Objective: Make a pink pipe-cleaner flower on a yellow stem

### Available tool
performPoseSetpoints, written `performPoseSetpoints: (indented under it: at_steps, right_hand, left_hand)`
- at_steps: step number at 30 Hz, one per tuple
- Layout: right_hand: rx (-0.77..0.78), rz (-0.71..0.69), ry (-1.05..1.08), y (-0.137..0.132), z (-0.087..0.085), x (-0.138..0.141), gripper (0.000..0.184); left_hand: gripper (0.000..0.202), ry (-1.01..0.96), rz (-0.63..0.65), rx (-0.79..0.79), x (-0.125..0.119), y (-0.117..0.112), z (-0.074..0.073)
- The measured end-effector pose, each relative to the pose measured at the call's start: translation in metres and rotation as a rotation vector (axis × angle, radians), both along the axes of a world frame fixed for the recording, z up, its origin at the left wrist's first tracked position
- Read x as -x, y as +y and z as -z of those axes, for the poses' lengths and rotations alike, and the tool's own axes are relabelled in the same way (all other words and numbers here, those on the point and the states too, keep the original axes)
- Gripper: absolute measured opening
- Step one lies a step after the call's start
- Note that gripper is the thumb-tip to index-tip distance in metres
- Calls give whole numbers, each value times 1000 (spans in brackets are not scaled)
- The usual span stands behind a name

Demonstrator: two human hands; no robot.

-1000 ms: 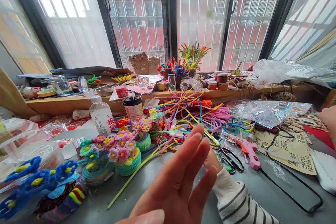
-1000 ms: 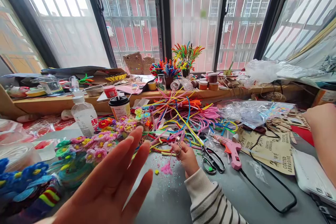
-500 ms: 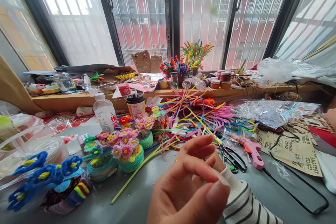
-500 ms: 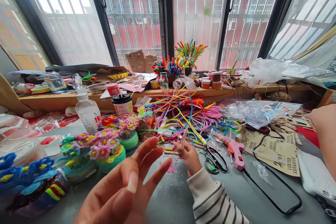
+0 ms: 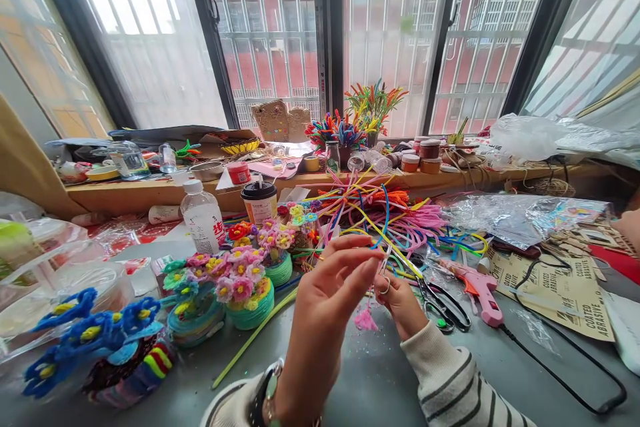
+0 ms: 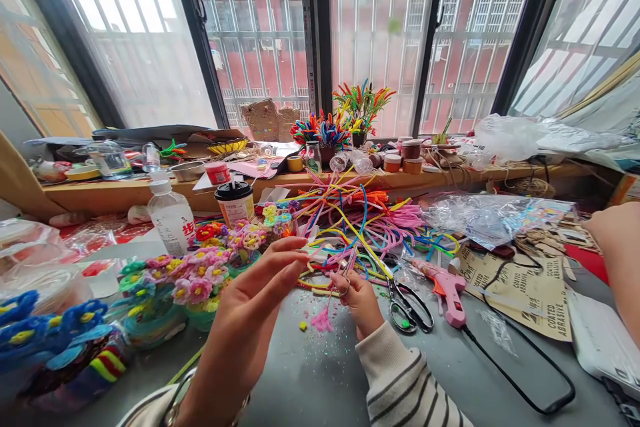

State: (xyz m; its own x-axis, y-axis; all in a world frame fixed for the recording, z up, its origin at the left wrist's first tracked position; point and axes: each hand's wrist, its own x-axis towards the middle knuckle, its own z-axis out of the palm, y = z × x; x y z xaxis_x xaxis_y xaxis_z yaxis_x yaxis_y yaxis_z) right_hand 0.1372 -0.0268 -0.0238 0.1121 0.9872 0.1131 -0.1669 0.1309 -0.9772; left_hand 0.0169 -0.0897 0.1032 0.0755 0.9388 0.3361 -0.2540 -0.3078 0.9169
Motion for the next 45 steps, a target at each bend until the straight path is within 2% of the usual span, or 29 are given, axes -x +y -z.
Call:
performPoseSetpoints:
  at_steps: [3,5,7,10,12,17,21,27,34,45]
  right_hand:
    - [42,-41,22,-1,0,1,35]
    - [43,-27,6,-1,0,1,34]
    - [16,-16,-34,-1,0,1,32]
    - [-50,-7,-110,-1,0,-1,31]
    - [-78,-3,-134,0,0,-3,31]
    - [-93,2,-154,1,4,-4,26]
    - [-97,-9,-176,1,5,-5,27]
    - [-98,-33,-144,2,5,-4,27]
    - [11,-8,-47,1,5,-2,27]
    - [-16,-3,-13,1,4,-1,25]
  left_hand:
    - [15,211,-60,-79,11,38,31]
    - [18,274,-58,-49,17,58,54]
    - [22,308,-24,7,19,69,73]
    - [27,439,98,71,15,73,87]
    - [31,526,157,73,13,72,90]
    - [36,643,156,63,14,72,93]
    - [33,699,262,14,16,76,100]
    - [28,674,325,50,17,79,107]
    - [23,544,438,192,17,77,104]
    - [23,534,560,240,17,75,105]
